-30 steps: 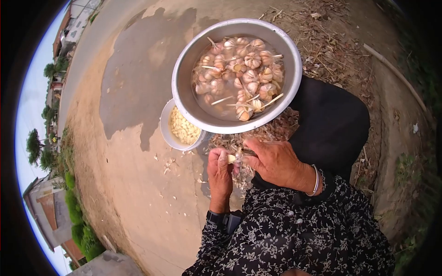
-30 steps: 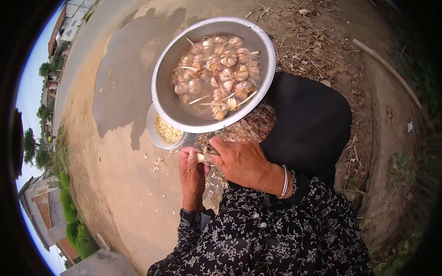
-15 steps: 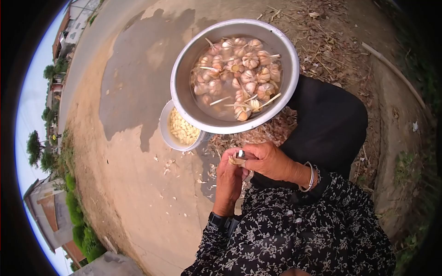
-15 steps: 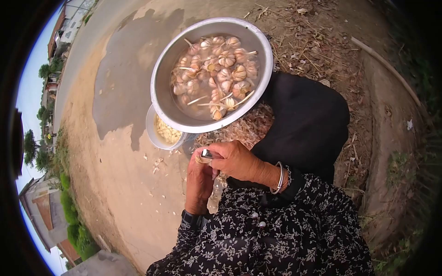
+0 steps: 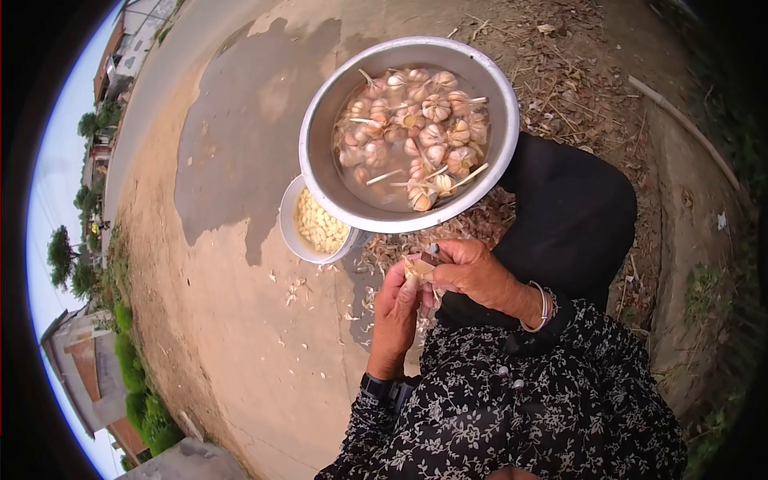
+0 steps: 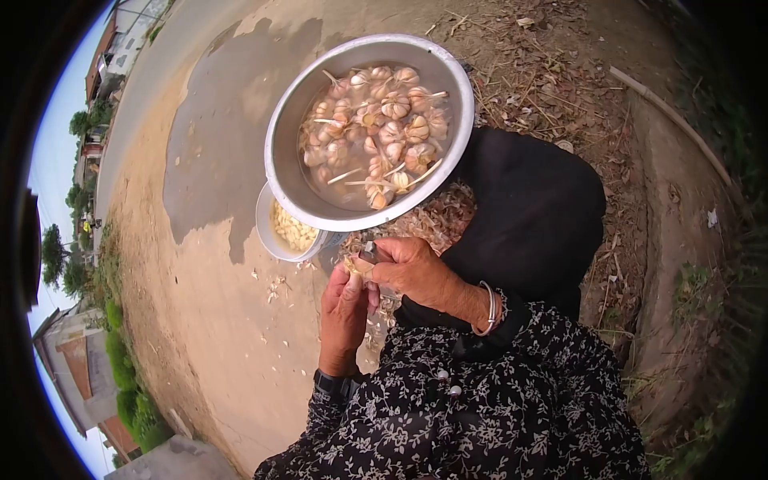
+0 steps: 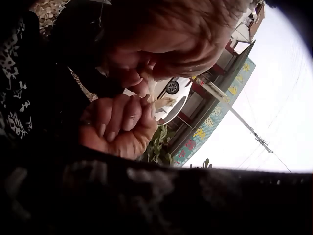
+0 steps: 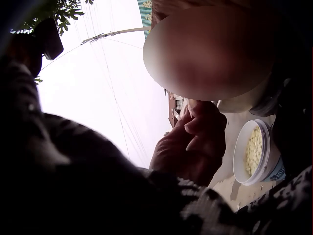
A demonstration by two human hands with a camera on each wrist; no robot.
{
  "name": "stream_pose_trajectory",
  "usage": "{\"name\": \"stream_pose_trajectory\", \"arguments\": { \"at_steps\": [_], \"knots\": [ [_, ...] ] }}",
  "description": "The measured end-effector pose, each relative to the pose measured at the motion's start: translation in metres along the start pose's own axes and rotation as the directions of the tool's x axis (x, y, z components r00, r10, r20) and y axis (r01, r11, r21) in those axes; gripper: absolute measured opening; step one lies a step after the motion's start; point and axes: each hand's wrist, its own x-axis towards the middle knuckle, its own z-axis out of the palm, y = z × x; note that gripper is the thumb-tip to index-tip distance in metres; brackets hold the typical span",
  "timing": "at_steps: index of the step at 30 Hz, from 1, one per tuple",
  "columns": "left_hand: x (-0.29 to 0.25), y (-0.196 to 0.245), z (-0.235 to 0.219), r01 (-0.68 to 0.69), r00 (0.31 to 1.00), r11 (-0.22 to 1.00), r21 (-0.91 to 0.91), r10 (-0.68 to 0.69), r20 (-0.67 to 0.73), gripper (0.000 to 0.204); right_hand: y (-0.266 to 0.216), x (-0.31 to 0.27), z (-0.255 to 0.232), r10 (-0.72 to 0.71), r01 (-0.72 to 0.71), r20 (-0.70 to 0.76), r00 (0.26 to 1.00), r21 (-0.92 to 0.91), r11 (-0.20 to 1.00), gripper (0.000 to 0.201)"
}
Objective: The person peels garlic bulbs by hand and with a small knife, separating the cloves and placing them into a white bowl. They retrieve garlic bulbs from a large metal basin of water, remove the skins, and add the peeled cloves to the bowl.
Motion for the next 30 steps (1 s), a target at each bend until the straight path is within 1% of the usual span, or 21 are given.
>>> {"name": "stream_pose_trajectory", "arguments": {
  "at_steps": [2,3,4,5,6,7,8,10,13,14,15,16,17,18,19,21,22,24,26,28,30],
  "knots": [
    [0.004,0.000,-0.002,0.134,0.989,0.841,-0.524,-0.145,0.020,0.036,0.005,0.001,-0.002,0.009,-0.009,-0.005,1.000,0.077,0.997,0.012],
    [0.007,-0.001,-0.007,0.159,0.986,0.737,-0.657,-0.148,0.072,0.035,0.007,0.000,-0.004,0.003,-0.002,0.022,1.000,-0.051,0.999,0.012],
    [0.010,-0.003,-0.007,0.152,0.987,0.738,-0.657,-0.144,0.067,0.035,0.007,0.000,-0.007,-0.002,0.011,0.049,0.999,-0.178,0.984,0.013],
    [0.013,-0.005,-0.006,0.148,0.978,0.662,-0.735,-0.210,0.009,0.034,0.004,-0.003,-0.009,-0.004,0.014,0.058,0.998,-0.179,0.984,0.013],
    [0.014,-0.006,-0.009,0.127,0.960,0.581,-0.804,-0.276,-0.047,0.034,-0.002,-0.007,-0.008,-0.053,0.094,0.123,0.991,-0.352,0.931,0.014],
    [0.017,-0.013,-0.021,0.112,0.987,0.591,-0.798,-0.159,0.021,0.034,-0.004,-0.007,-0.006,-0.094,0.185,0.201,0.975,-0.504,0.844,0.016],
    [0.016,-0.014,-0.031,0.092,0.988,0.601,-0.794,-0.152,0.000,0.034,0.000,-0.006,-0.006,-0.098,0.199,0.223,0.970,-0.495,0.846,0.016],
    [0.020,-0.005,-0.045,-0.029,0.994,0.674,-0.738,-0.058,-0.092,0.032,0.009,-0.005,-0.005,-0.208,0.328,0.256,0.944,-0.802,0.499,0.020],
    [0.039,0.014,-0.086,-0.252,0.924,0.870,-0.424,0.085,-0.373,0.032,0.014,-0.006,-0.005,-0.090,0.268,0.253,0.963,-0.899,0.347,0.017],
    [0.049,0.014,-0.109,-0.301,0.896,0.925,-0.233,0.191,-0.401,0.033,0.018,-0.005,-0.006,-0.006,0.270,0.279,0.960,-0.926,0.262,0.018],
    [0.059,0.017,-0.125,-0.313,0.858,0.949,0.019,0.292,-0.423,0.036,0.021,-0.005,-0.006,-0.011,0.265,0.272,0.962,-0.928,0.262,0.018],
    [0.066,0.022,-0.141,-0.201,0.838,0.909,0.365,0.352,-0.416,0.038,0.025,-0.006,-0.006,-0.053,0.270,0.265,0.963,-0.946,0.178,0.022],
    [0.077,0.017,-0.164,-0.105,0.786,0.753,0.649,0.463,-0.410,0.038,0.025,-0.007,-0.007,-0.098,0.261,0.252,0.963,-0.961,0.089,0.026],
    [0.088,0.010,-0.176,0.017,0.738,0.519,0.854,0.570,-0.361,0.038,0.022,-0.008,-0.007,-0.108,0.241,0.231,0.967,-0.967,0.086,0.026],
    [0.092,0.027,-0.154,0.000,0.747,0.520,0.854,0.568,-0.346,0.038,0.018,-0.008,-0.006,-0.116,0.242,0.229,0.966,-0.963,0.116,0.029],
    [0.092,0.053,-0.113,-0.138,0.839,0.702,0.698,0.458,-0.295,0.035,0.010,-0.010,-0.002,-0.111,0.213,0.197,0.974,-0.965,0.154,0.028],
    [0.100,0.051,-0.102,-0.221,0.870,0.683,0.696,0.461,-0.176,0.029,0.008,-0.011,-0.002,-0.115,0.207,0.190,0.975,-0.967,0.151,0.028],
    [0.108,0.056,-0.061,-0.167,0.967,0.749,0.642,0.252,-0.042,0.022,0.007,-0.014,-0.002,-0.074,0.226,0.218,0.973,-0.966,0.122,0.025],
    [0.127,0.050,-0.039,-0.268,0.956,0.464,0.844,0.238,0.173,0.025,-0.001,-0.017,-0.002,-0.027,0.186,0.184,0.983,-0.973,0.137,0.024],
    [0.137,0.042,-0.022,-0.319,0.922,0.079,0.944,0.257,0.290,0.034,-0.008,-0.020,-0.005,-0.015,0.166,0.166,0.986,-0.969,0.181,0.024],
    [0.154,0.039,-0.015,-0.313,0.935,0.006,0.950,0.176,0.307,0.036,-0.009,-0.021,-0.010,-0.076,0.175,0.163,0.984,-0.965,0.194,0.023]
  ]
}}
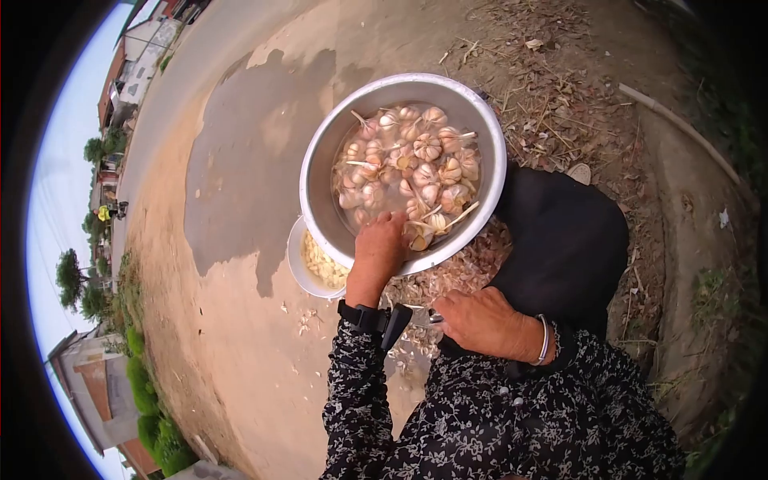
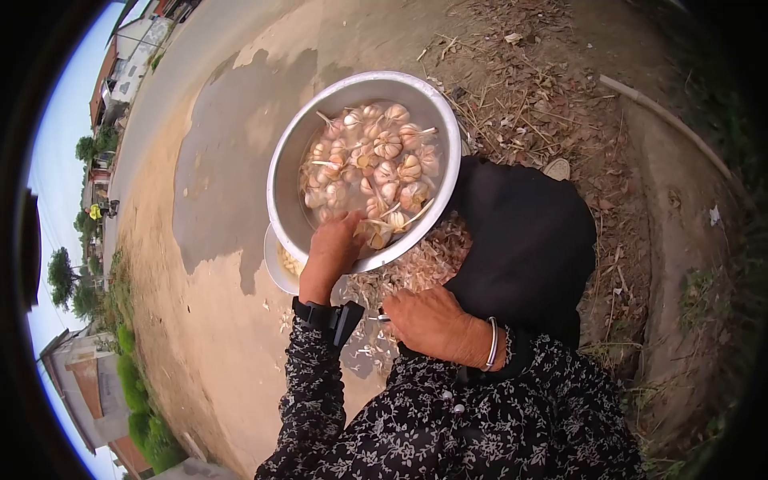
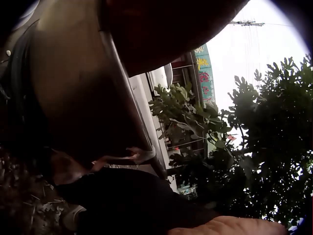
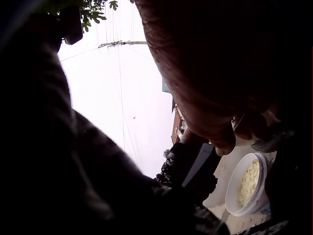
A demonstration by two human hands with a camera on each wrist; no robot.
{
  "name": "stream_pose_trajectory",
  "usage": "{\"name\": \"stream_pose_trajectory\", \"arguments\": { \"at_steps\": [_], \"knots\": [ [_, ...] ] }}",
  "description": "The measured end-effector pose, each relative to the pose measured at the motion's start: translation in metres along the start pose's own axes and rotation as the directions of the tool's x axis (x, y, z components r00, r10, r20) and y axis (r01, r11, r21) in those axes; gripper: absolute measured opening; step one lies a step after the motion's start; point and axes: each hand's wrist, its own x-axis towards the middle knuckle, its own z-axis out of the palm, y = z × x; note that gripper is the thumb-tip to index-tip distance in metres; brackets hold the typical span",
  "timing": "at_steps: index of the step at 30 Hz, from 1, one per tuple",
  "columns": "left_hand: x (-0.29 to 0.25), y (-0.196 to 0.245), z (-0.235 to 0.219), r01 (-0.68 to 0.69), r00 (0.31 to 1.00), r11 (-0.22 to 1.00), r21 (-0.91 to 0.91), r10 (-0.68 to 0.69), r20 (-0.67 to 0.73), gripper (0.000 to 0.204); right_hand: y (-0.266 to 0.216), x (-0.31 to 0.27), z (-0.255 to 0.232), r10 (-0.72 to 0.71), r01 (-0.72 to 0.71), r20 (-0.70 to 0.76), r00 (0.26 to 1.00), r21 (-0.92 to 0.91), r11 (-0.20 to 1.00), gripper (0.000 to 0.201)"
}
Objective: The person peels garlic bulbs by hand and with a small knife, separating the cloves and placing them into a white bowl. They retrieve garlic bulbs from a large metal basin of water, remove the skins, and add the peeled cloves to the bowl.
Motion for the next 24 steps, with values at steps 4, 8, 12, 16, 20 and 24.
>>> {"name": "stream_pose_trajectory", "arguments": {
  "at_steps": [4,8,12,16,20,24],
  "knots": [
    [0.015,-0.006,0.005,0.193,0.940,0.980,0.040,-0.196,0.279,0.025,0.005,0.000,0.000,-0.006,0.022,-0.169,0.986,0.098,0.995,0.023],
    [0.010,-0.031,-0.001,0.039,0.994,0.976,-0.212,-0.060,-0.093,0.015,0.007,0.008,-0.015,0.106,0.028,-0.376,0.921,0.335,0.942,0.021],
    [0.015,-0.038,-0.020,0.198,0.977,0.603,-0.773,-0.185,0.106,0.010,0.013,0.017,-0.038,0.277,0.071,-0.496,0.823,0.574,0.816,0.017],
    [0.016,-0.036,-0.024,0.180,0.960,0.981,-0.068,-0.190,-0.206,0.031,0.030,0.023,-0.039,0.487,0.185,-0.426,0.763,0.865,0.467,0.019],
    [0.033,-0.008,-0.019,0.046,0.998,0.991,0.124,-0.041,-0.048,0.048,0.020,0.019,-0.051,0.531,0.168,-0.362,0.766,0.911,0.378,0.019],
    [0.062,-0.018,0.015,0.180,0.953,0.976,0.121,-0.203,0.227,0.029,0.022,0.020,-0.048,0.494,0.162,-0.353,0.795,0.907,0.388,0.018]
  ]
}}
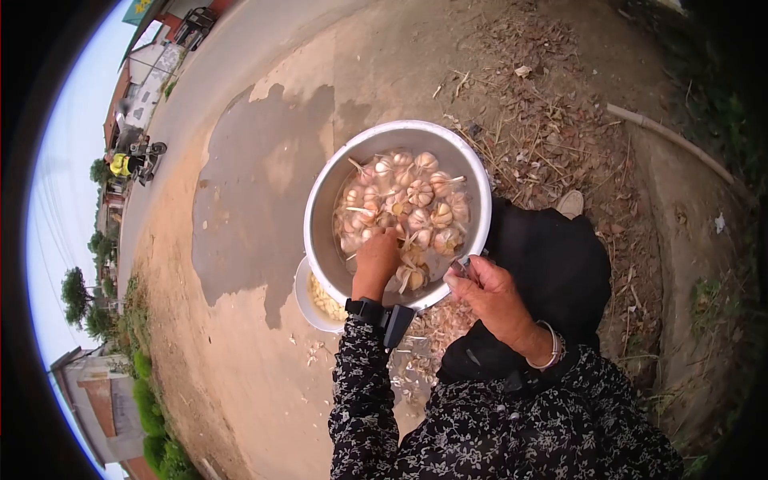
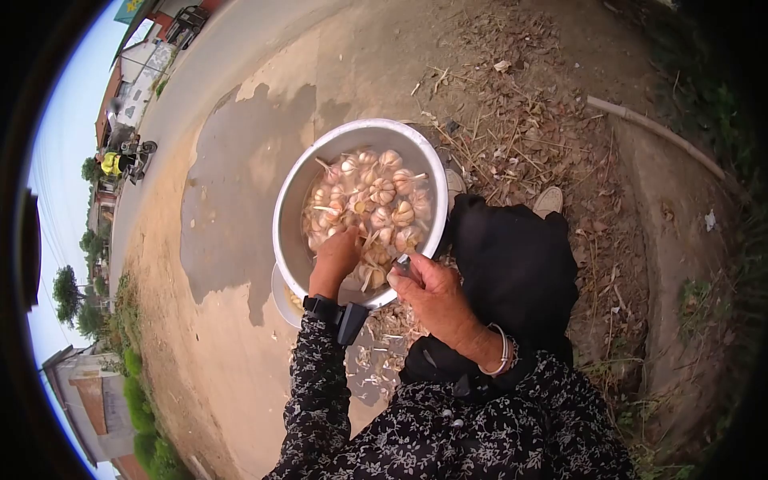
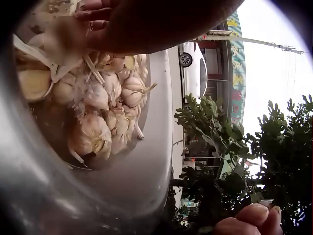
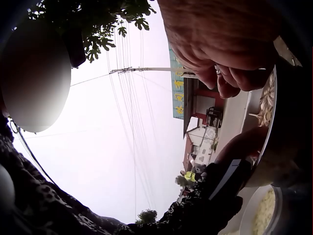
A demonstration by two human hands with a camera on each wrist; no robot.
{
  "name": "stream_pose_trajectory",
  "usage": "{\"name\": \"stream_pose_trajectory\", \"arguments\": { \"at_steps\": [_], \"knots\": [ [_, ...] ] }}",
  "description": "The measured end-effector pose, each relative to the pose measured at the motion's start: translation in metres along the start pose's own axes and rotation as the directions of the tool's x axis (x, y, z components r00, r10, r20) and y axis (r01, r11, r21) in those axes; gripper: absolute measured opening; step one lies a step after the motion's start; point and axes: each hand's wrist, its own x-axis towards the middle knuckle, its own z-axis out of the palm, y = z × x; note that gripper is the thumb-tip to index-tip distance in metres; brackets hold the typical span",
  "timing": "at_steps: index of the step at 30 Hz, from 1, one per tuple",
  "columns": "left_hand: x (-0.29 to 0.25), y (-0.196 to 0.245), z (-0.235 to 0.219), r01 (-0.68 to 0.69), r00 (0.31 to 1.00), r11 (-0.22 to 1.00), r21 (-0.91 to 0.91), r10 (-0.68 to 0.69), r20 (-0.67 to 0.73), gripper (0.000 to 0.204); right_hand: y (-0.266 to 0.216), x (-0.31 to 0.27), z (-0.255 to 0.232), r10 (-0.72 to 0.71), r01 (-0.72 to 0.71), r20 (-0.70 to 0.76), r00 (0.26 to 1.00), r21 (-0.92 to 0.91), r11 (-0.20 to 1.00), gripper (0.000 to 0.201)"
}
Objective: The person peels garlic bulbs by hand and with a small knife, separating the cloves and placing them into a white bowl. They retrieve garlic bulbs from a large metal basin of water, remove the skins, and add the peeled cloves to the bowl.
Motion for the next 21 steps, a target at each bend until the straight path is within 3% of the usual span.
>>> {"name": "stream_pose_trajectory", "arguments": {
  "at_steps": [2,5,7,11,13,14,16,17,19,21],
  "knots": [
    [0.005,-0.005,0.003,-0.029,0.997,0.999,-0.033,0.027,-0.076,0.021,0.003,0.001,-0.002,0.005,-0.005,0.020,1.000,0.008,1.000,0.017],
    [-0.001,-0.011,0.000,-0.059,0.997,0.998,-0.019,0.058,-0.047,0.021,0.006,0.003,-0.004,0.002,-0.002,0.023,1.000,0.016,1.000,0.018],
    [-0.002,-0.022,0.006,-0.151,0.987,0.981,-0.121,0.156,0.028,0.022,0.008,0.004,-0.005,0.014,-0.012,0.030,0.999,-0.057,0.998,0.018],
    [-0.016,-0.030,0.002,-0.081,0.996,0.993,-0.088,0.083,0.022,0.024,0.005,0.005,-0.003,0.029,-0.031,0.066,0.997,0.029,0.999,0.019],
    [-0.030,-0.039,-0.016,0.026,0.998,0.826,-0.564,-0.054,-0.032,0.024,0.009,0.010,0.000,0.012,-0.018,0.061,0.998,0.085,0.996,0.019],
    [-0.033,-0.039,-0.025,0.025,0.998,0.826,-0.563,-0.053,-0.033,0.024,0.005,0.011,0.001,0.011,-0.016,0.061,0.998,0.085,0.996,0.019],
    [-0.045,-0.036,-0.044,0.067,0.996,0.527,-0.847,-0.084,0.027,0.025,-0.012,0.014,0.007,0.199,-0.208,0.068,0.978,0.182,0.961,0.018],
    [-0.051,-0.033,-0.052,0.069,0.994,0.450,-0.891,-0.110,0.021,0.026,-0.012,0.018,0.012,0.199,-0.208,0.069,0.978,0.181,0.961,0.018],
    [-0.058,-0.027,-0.058,0.027,0.993,0.413,-0.910,-0.113,-0.022,0.028,-0.008,0.031,0.023,0.275,-0.273,0.054,0.960,0.396,0.877,0.013],
    [-0.065,-0.016,-0.063,-0.016,0.992,0.377,-0.926,-0.113,-0.063,0.029,-0.008,0.045,0.034,0.293,-0.316,0.117,0.949,0.365,0.876,0.015]
  ]
}}
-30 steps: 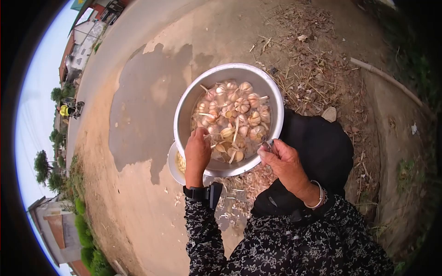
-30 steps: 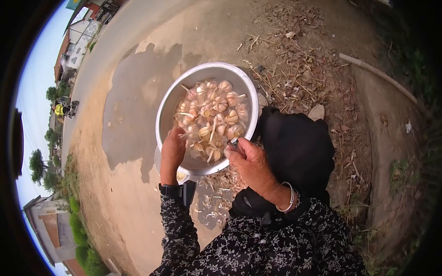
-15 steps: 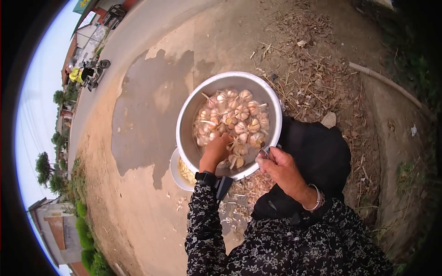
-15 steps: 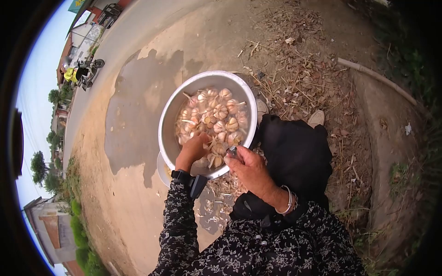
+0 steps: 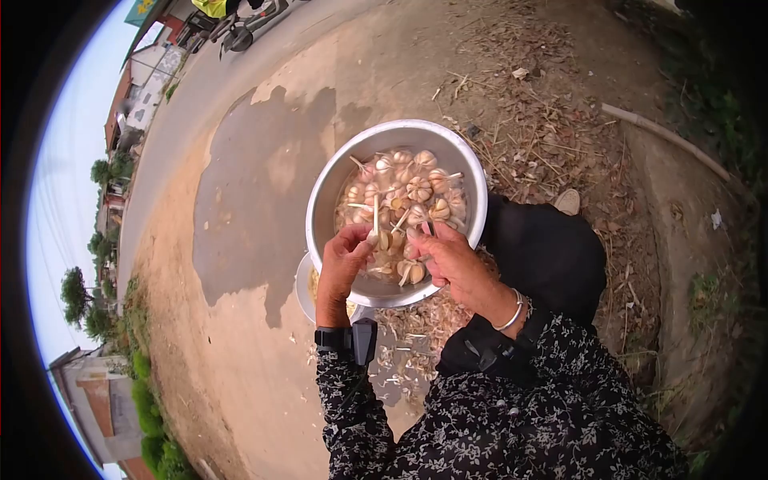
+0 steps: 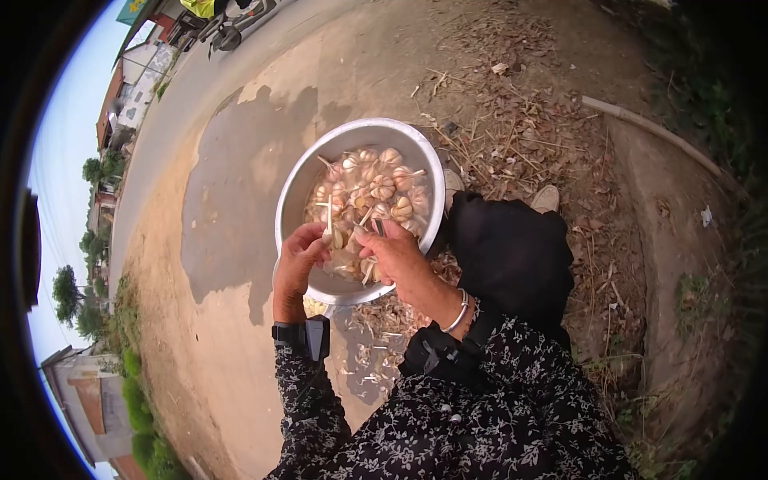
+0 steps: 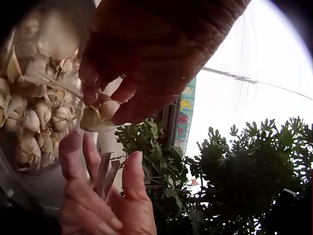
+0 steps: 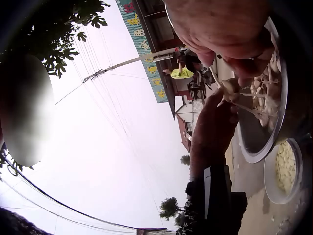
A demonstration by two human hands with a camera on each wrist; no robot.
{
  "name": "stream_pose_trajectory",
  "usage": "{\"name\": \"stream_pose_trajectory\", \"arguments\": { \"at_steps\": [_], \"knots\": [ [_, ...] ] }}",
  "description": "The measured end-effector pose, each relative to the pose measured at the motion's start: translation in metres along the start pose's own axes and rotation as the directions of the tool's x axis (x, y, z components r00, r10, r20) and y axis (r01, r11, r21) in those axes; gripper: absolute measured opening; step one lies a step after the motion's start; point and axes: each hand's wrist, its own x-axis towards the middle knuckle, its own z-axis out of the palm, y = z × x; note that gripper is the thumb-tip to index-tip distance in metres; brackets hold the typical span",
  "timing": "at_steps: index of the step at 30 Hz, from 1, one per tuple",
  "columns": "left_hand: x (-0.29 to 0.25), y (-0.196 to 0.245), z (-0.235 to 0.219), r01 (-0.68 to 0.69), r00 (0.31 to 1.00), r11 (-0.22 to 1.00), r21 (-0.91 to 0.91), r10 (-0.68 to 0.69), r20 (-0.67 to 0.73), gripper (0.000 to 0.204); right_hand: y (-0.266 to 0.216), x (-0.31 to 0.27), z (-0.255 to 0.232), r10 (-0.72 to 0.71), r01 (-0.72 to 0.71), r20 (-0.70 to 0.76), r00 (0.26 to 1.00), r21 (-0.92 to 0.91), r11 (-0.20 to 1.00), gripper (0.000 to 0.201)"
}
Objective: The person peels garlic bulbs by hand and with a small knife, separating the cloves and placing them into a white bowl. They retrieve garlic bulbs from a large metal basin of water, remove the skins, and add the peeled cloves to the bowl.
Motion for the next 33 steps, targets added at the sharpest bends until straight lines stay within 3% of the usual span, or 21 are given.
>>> {"name": "stream_pose_trajectory", "arguments": {
  "at_steps": [2,4,5,7,9,10,11,13,15,18,20,23,24,25,26,27,28,29,30,31,33],
  "knots": [
    [-0.007,0.006,0.013,-0.081,0.992,0.997,0.010,0.079,0.093,0.027,0.007,0.012,0.004,0.051,-0.050,0.051,0.997,-0.031,0.998,0.016],
    [-0.006,-0.003,0.021,-0.130,0.985,0.991,-0.042,0.134,0.113,0.027,0.017,0.022,0.006,0.165,-0.177,0.119,0.979,0.098,0.979,0.022],
    [-0.004,-0.007,0.022,-0.180,0.973,0.980,-0.090,0.191,0.131,0.026,0.018,0.024,0.006,0.168,-0.179,0.118,0.979,0.096,0.979,0.022],
    [-0.001,-0.006,0.019,-0.135,0.975,0.982,-0.134,0.156,0.159,0.023,0.017,0.025,0.008,0.015,-0.017,0.026,1.000,0.070,0.997,0.025],
    [0.012,-0.028,0.014,-0.098,0.992,0.995,0.006,0.097,0.077,0.024,0.014,0.029,0.003,-0.008,0.010,-0.041,0.999,0.048,0.999,0.024],
    [0.024,-0.051,0.014,-0.178,0.982,0.910,0.375,0.187,0.014,0.025,0.013,0.029,-0.001,-0.036,0.039,-0.113,0.993,0.023,0.999,0.022],
    [0.026,-0.053,0.017,-0.177,0.982,0.911,0.373,0.187,0.011,0.025,0.012,0.029,-0.004,-0.035,0.038,-0.111,0.993,0.019,0.999,0.022],
    [0.028,-0.057,0.029,-0.307,0.951,0.489,0.817,0.179,0.250,0.026,0.010,0.025,-0.006,-0.040,0.040,-0.145,0.989,0.000,0.999,0.020],
    [0.037,-0.064,0.037,-0.344,0.939,0.501,0.794,0.162,0.304,0.027,0.011,0.025,-0.007,-0.038,0.036,-0.116,0.992,-0.024,0.999,0.019],
    [0.043,-0.056,0.046,-0.182,0.974,0.530,0.828,-0.019,0.227,0.023,0.016,0.030,-0.008,-0.094,0.075,-0.184,0.978,-0.109,0.991,0.019],
    [0.040,-0.057,0.041,-0.139,0.987,0.554,0.821,0.005,0.163,0.022,0.009,0.030,-0.006,-0.143,0.182,-0.292,0.946,0.109,0.977,0.019],
    [0.026,-0.051,0.022,-0.073,0.996,0.653,0.754,0.091,0.018,0.018,-0.003,0.027,-0.013,-0.177,0.227,-0.269,0.947,0.167,0.960,0.020],
    [0.023,-0.046,0.017,-0.005,0.997,0.894,0.447,0.037,-0.064,0.018,-0.001,0.029,-0.016,-0.186,0.225,-0.247,0.951,0.138,0.965,0.025],
    [0.018,-0.042,0.012,0.050,0.992,0.996,0.069,-0.041,-0.122,0.018,0.003,0.033,-0.023,-0.184,0.222,-0.244,0.952,0.139,0.965,0.025],
    [0.010,-0.038,0.006,0.031,0.997,0.992,-0.123,-0.039,-0.065,0.019,0.007,0.038,-0.029,-0.187,0.185,-0.150,0.971,-0.025,0.982,0.025],
    [0.000,-0.031,0.005,0.030,0.997,0.992,-0.121,-0.039,-0.069,0.019,0.010,0.041,-0.032,-0.173,0.160,-0.056,0.983,-0.192,0.968,0.026],
    [-0.011,-0.022,0.005,0.015,0.999,0.968,-0.252,-0.023,-0.028,0.019,0.010,0.037,-0.026,-0.172,0.159,-0.053,0.984,-0.191,0.969,0.026],
    [-0.023,-0.014,0.006,0.005,1.000,0.925,-0.379,-0.001,0.010,0.020,0.012,0.030,-0.019,-0.404,0.274,-0.073,0.912,-0.624,0.732,0.030],
    [-0.034,-0.008,0.008,-0.026,1.000,0.930,-0.367,0.028,0.002,0.023,0.013,0.022,-0.012,-0.599,0.263,0.023,0.801,-0.912,0.315,0.034],
    [-0.042,-0.007,0.010,-0.025,1.000,0.930,-0.366,0.026,-0.003,0.023,0.010,0.013,-0.008,-0.595,0.266,0.027,0.803,-0.911,0.317,0.034],
    [-0.057,-0.008,0.014,-0.127,0.992,0.931,-0.343,0.125,-0.028,0.025,0.000,-0.010,-0.002,-0.344,0.324,0.217,0.913,-0.901,0.290,0.039]
  ]
}}
